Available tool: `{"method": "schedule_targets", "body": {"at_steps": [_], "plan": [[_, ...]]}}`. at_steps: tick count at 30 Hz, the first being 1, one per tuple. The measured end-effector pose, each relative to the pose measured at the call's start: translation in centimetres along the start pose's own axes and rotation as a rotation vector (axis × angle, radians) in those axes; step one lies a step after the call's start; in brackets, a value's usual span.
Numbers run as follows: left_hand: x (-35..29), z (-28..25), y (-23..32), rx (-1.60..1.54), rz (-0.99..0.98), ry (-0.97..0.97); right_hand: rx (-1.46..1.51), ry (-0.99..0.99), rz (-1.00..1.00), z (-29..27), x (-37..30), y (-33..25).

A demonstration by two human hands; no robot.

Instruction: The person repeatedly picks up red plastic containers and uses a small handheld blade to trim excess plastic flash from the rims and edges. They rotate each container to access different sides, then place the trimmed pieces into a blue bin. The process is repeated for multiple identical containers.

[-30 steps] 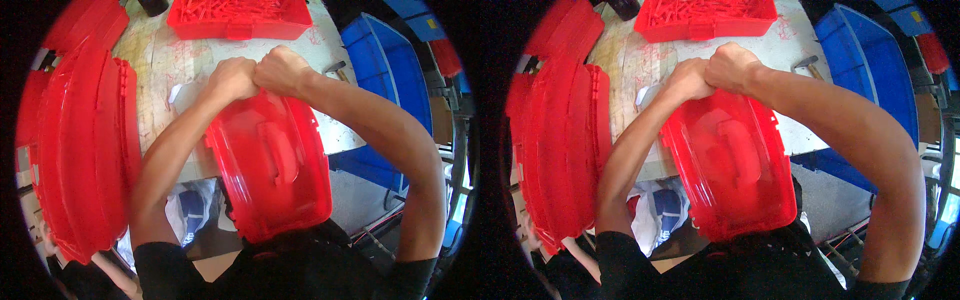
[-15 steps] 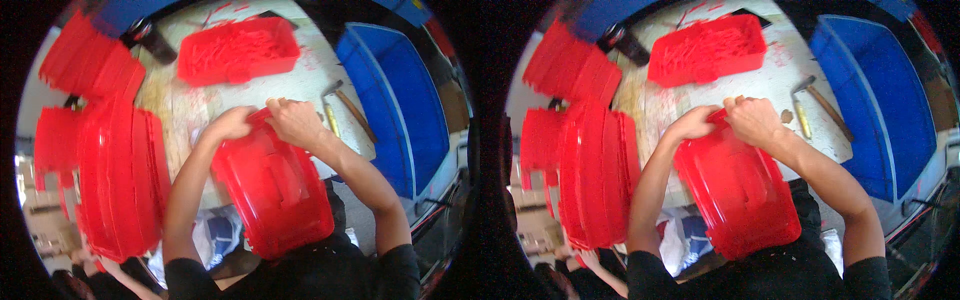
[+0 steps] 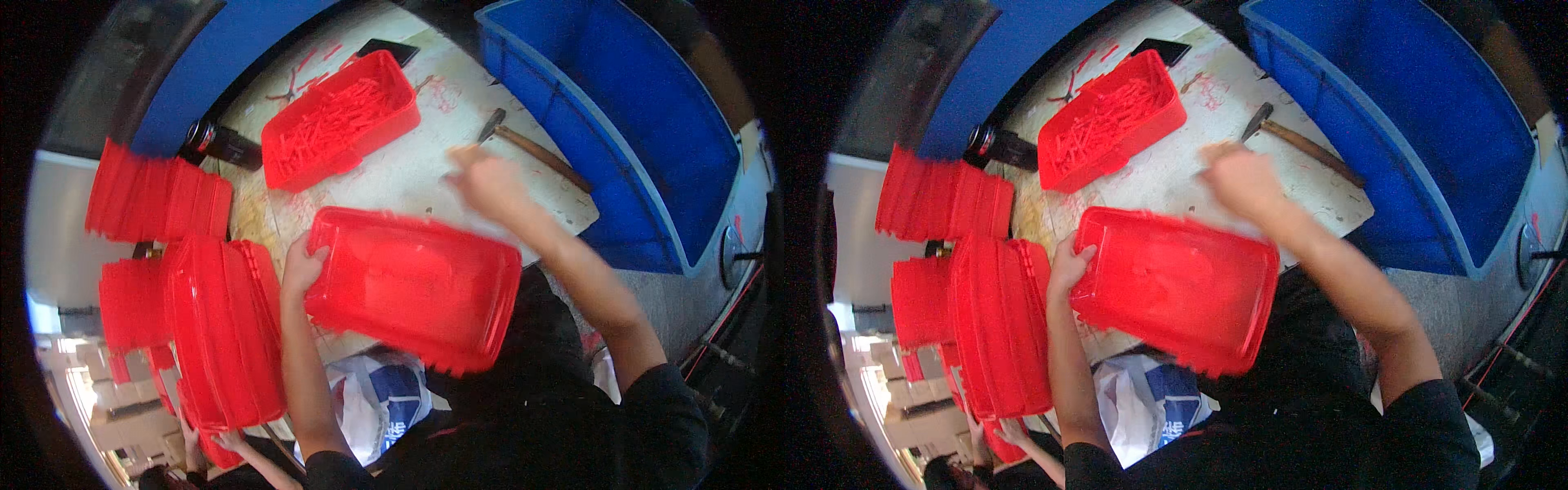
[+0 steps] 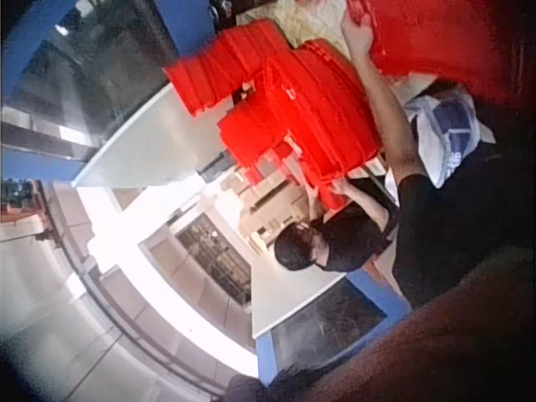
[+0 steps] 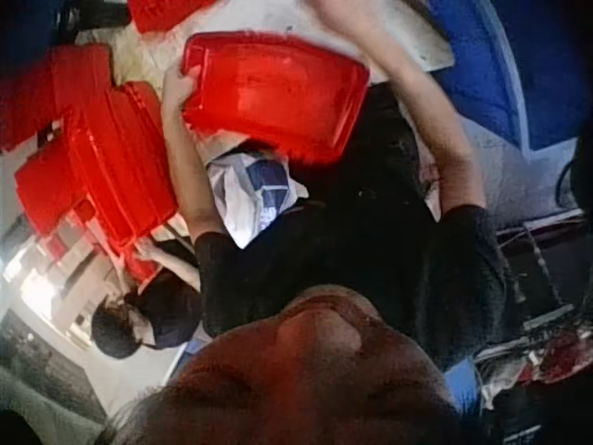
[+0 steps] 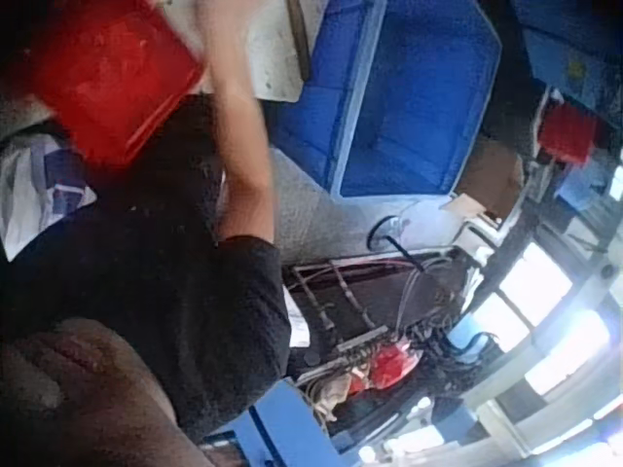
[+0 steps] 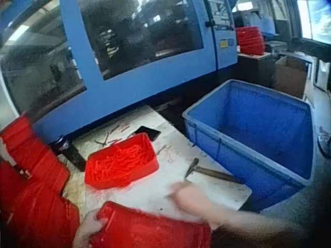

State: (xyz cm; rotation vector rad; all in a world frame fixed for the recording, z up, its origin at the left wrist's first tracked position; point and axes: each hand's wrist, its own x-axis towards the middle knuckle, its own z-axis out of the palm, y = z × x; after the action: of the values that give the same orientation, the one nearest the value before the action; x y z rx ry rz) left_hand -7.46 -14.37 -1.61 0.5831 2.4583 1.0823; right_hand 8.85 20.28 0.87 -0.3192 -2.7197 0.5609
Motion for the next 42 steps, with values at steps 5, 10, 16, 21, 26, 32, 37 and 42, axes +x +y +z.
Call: {"method": "schedule_targets", "body": {"at_steps": [5,10,16,21,26,32,37,42], "plan": [[-6.6,1.7,-2.5,0.535,-0.166,0.378,-0.118,-0.151,0.051,2.4,-1.1,7.5],[-10.1,3.1,3.5,0.651,-0.130,0.535,0.102,-0.105,0.075,-1.0,-5.4,9.0],[-2.9,9.7,14.8,0.490,0.573,0.228,0.950,-0.363,0.547,-4.4,-13.8,7.8],[2.2,14.5,16.0,0.603,0.549,0.038,1.155,-0.398,0.611,-2.8,-14.9,6.2],[2.4,14.5,15.3,0.679,0.354,0.067,1.146,-0.295,0.566,-2.3,-12.7,4.7],[3.1,14.3,15.7,0.680,0.254,0.087,1.095,-0.350,0.626,-1.9,-9.7,4.5],[3.2,14.3,15.3,0.663,0.231,0.065,1.000,-0.257,0.502,-0.9,-8.8,4.4],[3.4,14.4,15.4,0.657,0.213,0.085,1.053,-0.349,0.666,-1.2,-9.5,3.9]]}}
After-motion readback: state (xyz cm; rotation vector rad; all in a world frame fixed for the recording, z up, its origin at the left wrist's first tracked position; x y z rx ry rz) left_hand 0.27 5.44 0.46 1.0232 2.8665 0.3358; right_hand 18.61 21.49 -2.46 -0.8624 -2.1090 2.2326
